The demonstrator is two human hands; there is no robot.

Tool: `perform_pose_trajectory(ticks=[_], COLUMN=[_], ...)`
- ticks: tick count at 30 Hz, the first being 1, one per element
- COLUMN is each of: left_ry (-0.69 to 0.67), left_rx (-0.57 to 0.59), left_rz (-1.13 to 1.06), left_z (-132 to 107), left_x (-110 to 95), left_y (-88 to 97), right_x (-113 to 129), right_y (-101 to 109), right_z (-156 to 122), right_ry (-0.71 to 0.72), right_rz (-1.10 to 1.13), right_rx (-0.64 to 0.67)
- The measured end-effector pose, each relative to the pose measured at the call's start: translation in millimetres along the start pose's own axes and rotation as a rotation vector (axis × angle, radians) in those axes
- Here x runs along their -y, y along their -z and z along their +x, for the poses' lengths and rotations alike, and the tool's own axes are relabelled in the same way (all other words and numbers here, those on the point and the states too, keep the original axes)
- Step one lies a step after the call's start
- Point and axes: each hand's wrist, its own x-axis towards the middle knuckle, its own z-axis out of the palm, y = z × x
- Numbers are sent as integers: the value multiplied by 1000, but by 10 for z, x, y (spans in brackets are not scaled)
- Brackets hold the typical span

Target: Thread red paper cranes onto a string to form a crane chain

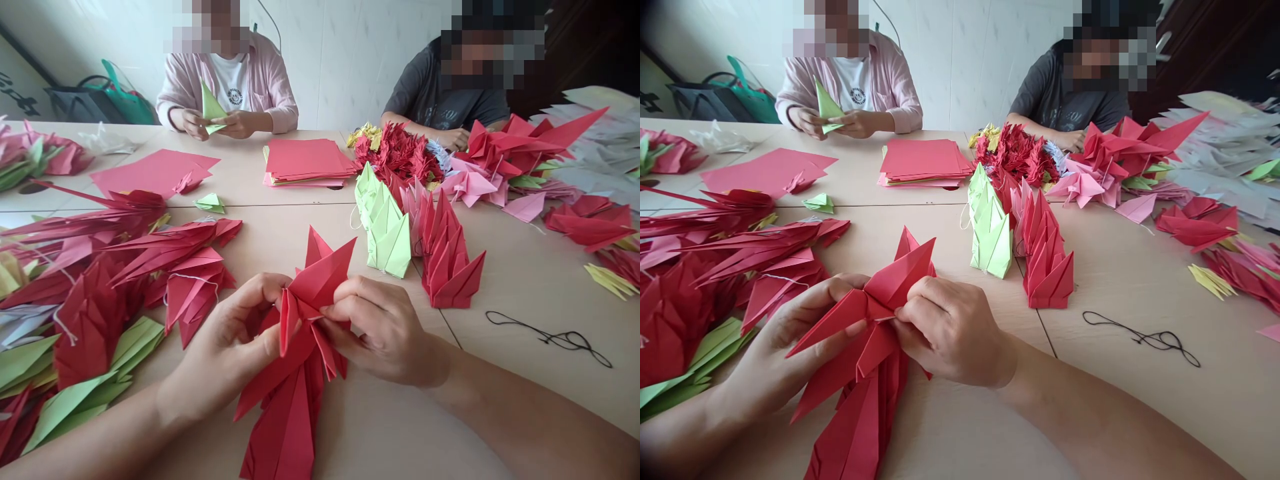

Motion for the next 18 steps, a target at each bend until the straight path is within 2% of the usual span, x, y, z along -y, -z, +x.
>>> perform_pose_trajectory(ticks=[6,13,18], left_ry=[-58,-99,-21], left_rx=[-37,-53,18], left_rz=[130,196,59], left_z=[20,-14,0], left_x=[-48,-10,-5], left_y=[-14,-15,4], right_x=[7,3,-10], right_y=[-15,-30,-33], right_z=[-12,-12,-23], right_ry=[-16,-14,-55], right_rz=[18,1,33], right_rx=[-16,-8,-25])
